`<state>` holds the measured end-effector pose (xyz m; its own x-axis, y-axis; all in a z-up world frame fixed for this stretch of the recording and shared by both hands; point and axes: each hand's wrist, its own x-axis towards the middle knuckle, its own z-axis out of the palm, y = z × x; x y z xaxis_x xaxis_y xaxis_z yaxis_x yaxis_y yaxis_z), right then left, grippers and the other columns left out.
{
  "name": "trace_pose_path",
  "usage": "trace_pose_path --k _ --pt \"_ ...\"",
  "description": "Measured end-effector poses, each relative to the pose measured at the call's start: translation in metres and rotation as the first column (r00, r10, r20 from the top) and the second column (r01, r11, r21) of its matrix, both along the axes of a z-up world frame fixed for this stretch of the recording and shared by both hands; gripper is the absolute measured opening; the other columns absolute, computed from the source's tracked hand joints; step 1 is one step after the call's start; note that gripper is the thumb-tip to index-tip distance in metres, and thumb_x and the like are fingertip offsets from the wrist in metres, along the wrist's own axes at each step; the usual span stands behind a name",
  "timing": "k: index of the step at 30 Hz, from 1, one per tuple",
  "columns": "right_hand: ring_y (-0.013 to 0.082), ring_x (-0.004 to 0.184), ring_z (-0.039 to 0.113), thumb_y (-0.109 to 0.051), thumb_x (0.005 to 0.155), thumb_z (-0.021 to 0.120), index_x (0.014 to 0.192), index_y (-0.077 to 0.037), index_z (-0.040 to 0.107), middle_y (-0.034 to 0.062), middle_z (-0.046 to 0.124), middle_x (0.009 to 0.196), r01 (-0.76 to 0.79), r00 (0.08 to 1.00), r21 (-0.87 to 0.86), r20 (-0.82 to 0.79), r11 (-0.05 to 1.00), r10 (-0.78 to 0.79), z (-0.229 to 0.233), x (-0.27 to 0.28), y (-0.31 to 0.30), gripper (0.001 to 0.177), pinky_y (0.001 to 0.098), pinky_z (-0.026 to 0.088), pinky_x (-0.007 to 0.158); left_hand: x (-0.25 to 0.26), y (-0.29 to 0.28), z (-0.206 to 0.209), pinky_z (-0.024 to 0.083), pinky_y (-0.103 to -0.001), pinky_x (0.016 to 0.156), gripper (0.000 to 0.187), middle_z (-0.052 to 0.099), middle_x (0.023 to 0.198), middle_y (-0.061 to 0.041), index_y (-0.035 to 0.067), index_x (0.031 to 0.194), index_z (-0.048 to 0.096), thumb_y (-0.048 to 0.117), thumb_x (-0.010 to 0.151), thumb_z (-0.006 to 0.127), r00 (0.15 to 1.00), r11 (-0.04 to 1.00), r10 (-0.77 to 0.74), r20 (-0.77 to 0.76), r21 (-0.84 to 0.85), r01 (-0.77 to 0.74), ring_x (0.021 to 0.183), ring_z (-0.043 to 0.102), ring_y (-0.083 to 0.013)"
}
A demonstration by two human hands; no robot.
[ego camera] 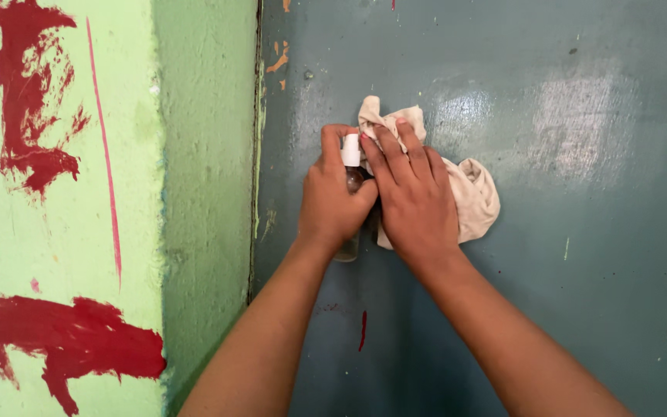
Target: The person sprays a cleaning solution onto a grey metal door and wipes the surface with a white cloth. They repeatedly spray and wipe different areas to remove red paint splatters and other marks.
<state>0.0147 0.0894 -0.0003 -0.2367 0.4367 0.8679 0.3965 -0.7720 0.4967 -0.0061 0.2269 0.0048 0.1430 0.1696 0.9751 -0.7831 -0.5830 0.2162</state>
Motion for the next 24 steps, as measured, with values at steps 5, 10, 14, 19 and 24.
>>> trace_pose_path --k 5,10,14,19,24 --pt "0.0292 0.149 0.042 -0.011 0.097 0.051 0.151 -0.013 0.056 0.0089 0.054 0.153 0.052 0.998 -0.079 0.041 0.996 -0.049 0.01 0.0 -0.027 0.054 0.051 0.033 0.118 -0.003 -0.002 0.002 0.058 -0.046 0.076 0.053 0.073 0.089 -0.017 0.013 0.126 0.045 0.015 0.078 0.069 0.998 0.999 0.036 -0.049 0.002 -0.036 0.083 0.074 -0.0385" --pt "0.032 0.151 0.043 -0.005 0.103 0.049 0.154 -0.013 0.058 0.0096 0.053 0.158 0.076 0.997 0.06 0.009 0.995 -0.077 0.018 0.009 -0.08 0.052 0.0545 0.028 0.123 -0.007 -0.004 0.004 0.056 -0.041 0.069 0.058 0.066 0.074 -0.011 0.015 0.128 0.042 0.013 0.076 0.067 0.978 0.997 0.069 -0.197 -0.003 -0.071 0.066 0.069 -0.0272" --pt "0.0356 0.152 0.043 -0.004 0.106 0.051 0.155 -0.013 0.059 0.0117 0.054 0.158 0.094 0.995 0.171 0.0 0.981 -0.096 0.025 0.015 -0.129 0.05 0.0568 0.026 0.124 -0.006 -0.006 0.003 0.056 -0.039 0.068 0.056 0.063 0.073 -0.009 0.015 0.128 0.042 0.011 0.077 0.065 0.984 0.997 0.071 -0.164 0.002 -0.071 0.064 0.066 -0.0246" --pt "0.0393 0.15 0.044 0.003 0.103 0.051 0.149 -0.006 0.058 0.0166 0.054 0.153 0.135 0.986 0.242 0.06 0.961 -0.154 0.031 0.012 -0.197 0.048 0.0565 0.025 0.121 -0.005 -0.006 0.002 0.054 -0.039 0.067 0.055 0.062 0.072 -0.009 0.014 0.128 0.042 0.011 0.078 0.064 0.985 0.996 0.09 -0.15 0.011 -0.089 0.063 0.064 -0.0241" --pt "0.0392 0.147 0.046 0.003 0.102 0.052 0.151 -0.004 0.057 0.019 0.055 0.153 0.23 0.962 0.353 0.057 0.907 -0.266 0.026 0.012 -0.255 0.05 0.052 0.031 0.119 -0.004 -0.006 0.003 0.054 -0.04 0.067 0.057 0.061 0.071 -0.009 0.015 0.128 0.041 0.011 0.076 0.064 0.978 0.993 0.117 -0.175 0.011 -0.117 0.062 0.062 -0.0247"
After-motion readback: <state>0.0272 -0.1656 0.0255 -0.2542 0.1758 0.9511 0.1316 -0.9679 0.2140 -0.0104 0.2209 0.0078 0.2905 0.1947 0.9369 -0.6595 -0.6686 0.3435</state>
